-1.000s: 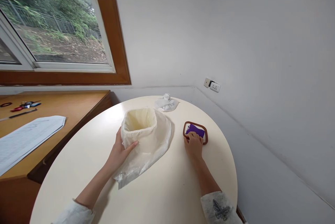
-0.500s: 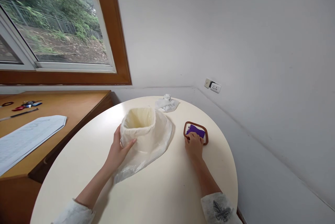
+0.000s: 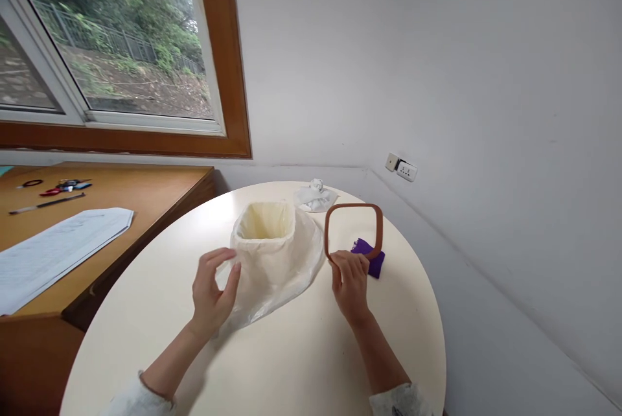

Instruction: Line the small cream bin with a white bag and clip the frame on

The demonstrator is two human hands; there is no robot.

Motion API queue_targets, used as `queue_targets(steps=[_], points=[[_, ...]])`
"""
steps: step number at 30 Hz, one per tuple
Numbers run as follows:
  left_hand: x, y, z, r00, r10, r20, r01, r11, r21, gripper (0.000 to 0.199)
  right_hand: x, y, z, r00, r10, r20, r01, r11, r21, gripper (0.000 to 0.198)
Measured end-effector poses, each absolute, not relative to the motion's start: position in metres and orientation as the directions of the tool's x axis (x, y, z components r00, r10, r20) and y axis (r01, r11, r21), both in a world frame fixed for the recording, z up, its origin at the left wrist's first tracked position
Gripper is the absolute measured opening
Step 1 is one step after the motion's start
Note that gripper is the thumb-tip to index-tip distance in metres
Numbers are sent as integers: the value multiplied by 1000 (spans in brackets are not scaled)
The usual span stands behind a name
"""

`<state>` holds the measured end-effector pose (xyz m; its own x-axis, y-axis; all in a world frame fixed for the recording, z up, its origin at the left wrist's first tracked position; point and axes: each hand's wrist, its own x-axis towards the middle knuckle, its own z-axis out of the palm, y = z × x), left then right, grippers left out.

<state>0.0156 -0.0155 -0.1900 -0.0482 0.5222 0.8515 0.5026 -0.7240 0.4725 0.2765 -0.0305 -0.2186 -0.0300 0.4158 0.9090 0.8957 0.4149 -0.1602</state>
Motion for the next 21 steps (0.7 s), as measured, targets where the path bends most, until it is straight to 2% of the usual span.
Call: queue_targets(steps=[4,10,15,21], points=[[24,-28,-193,195,617,763,369,-767,525,12,248,-43,-212,-132,376,917,834,543,-102,19],[33,-35,-199,386,704,596,281,-705,651,17,218,-56,-216,-267,367,891,759,650,-41,26],[40,-42,-197,430,782,451,297,-594,748,15,208,-59,-217,-294,374,880,747,664,-32,24],[41,-42,-194,394,821,413,288,-537,793,19,212,-62,-210,-215,310,926,810,586,-8,25]])
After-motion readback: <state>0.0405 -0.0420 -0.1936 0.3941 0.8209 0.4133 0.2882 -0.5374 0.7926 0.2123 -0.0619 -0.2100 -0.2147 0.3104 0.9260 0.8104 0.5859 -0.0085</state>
